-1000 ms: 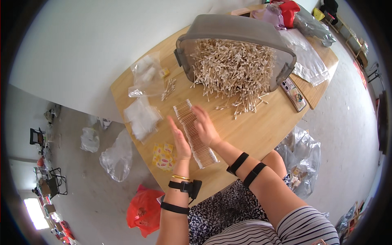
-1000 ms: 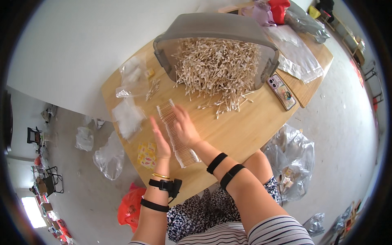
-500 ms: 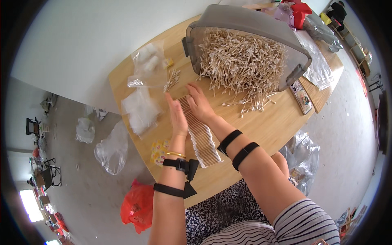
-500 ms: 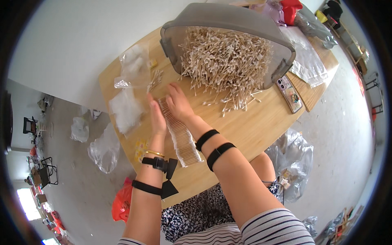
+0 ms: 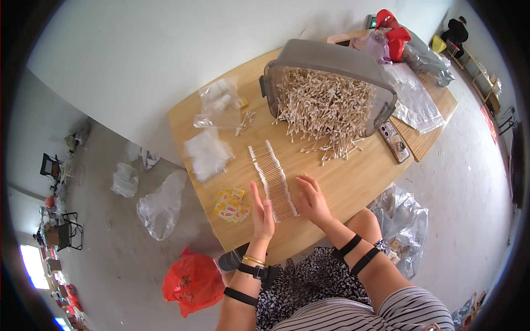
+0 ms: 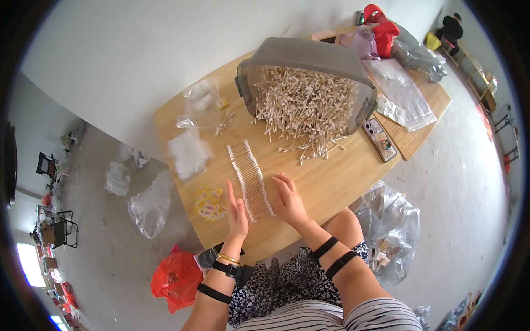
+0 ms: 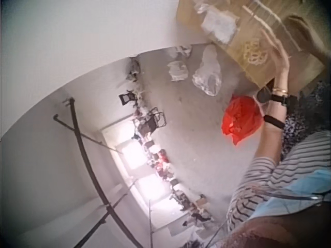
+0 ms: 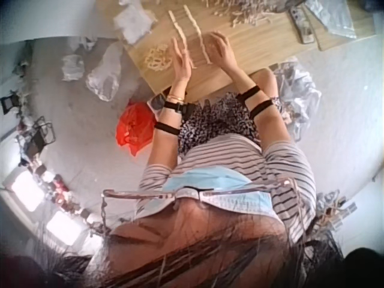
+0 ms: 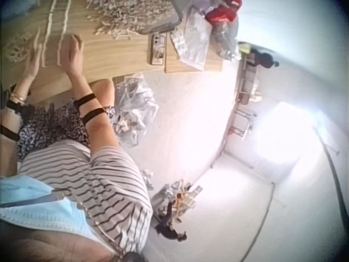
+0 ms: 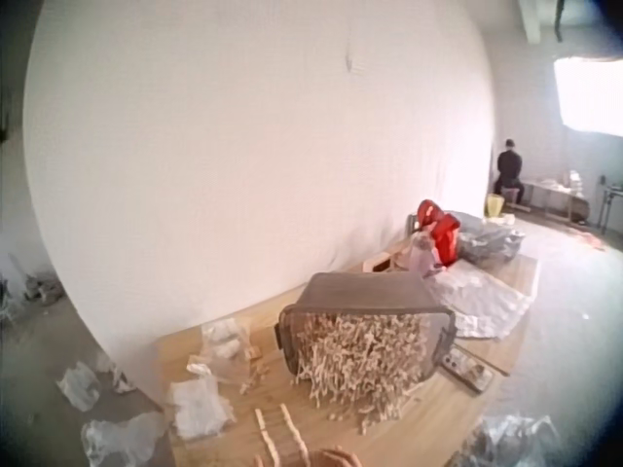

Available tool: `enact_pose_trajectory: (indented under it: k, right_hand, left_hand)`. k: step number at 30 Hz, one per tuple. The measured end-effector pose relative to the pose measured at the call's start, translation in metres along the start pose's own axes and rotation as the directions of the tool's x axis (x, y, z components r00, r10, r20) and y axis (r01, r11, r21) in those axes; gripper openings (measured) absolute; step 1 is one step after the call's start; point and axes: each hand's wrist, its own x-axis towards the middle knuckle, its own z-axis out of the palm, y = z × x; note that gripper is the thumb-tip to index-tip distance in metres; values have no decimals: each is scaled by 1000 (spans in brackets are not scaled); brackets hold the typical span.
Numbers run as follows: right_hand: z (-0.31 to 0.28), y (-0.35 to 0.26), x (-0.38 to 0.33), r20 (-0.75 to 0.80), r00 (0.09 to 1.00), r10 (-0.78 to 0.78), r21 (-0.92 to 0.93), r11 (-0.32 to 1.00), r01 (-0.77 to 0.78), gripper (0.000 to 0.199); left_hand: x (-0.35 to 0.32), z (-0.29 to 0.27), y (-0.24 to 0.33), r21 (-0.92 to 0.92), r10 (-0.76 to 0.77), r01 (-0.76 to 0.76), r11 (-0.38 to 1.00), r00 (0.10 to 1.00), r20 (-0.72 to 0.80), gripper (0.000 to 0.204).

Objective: The person is seen organizing a large quantity of cotton swabs from a container into neat rows on a table.

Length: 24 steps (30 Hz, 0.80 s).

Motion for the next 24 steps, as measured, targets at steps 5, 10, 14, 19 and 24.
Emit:
enact_pose_trajectory:
  k: [5, 10, 14, 19, 24]
  right_hand:
    - [-25, 5, 8, -130, 992, 3, -216, 976, -32, 34]
    - [-14, 16, 4, -93, 996, -4, -503, 863, -43, 37]
    - [-13, 13, 6, -92, 996, 4, -509, 860, -50, 39]
    - [-24, 10, 7, -54, 998, 9, -514, 857, -36, 39]
    - [-21, 10, 10, 0, 1000, 4, -562, 827, -3, 39]
  left_hand:
    - [56, -12, 34, 445, 304, -260, 857, 952, -30, 52]
    - [162, -28, 32, 700, 185, -103, 707, 982, -42, 37]
    - [231, -31, 18, 861, 1, 9, 508, 1000, -11, 34]
    - [276, -14, -18, 917, -59, -27, 398, 997, 55, 35]
    - [298, -22, -41, 908, -126, 37, 417, 992, 17, 34]
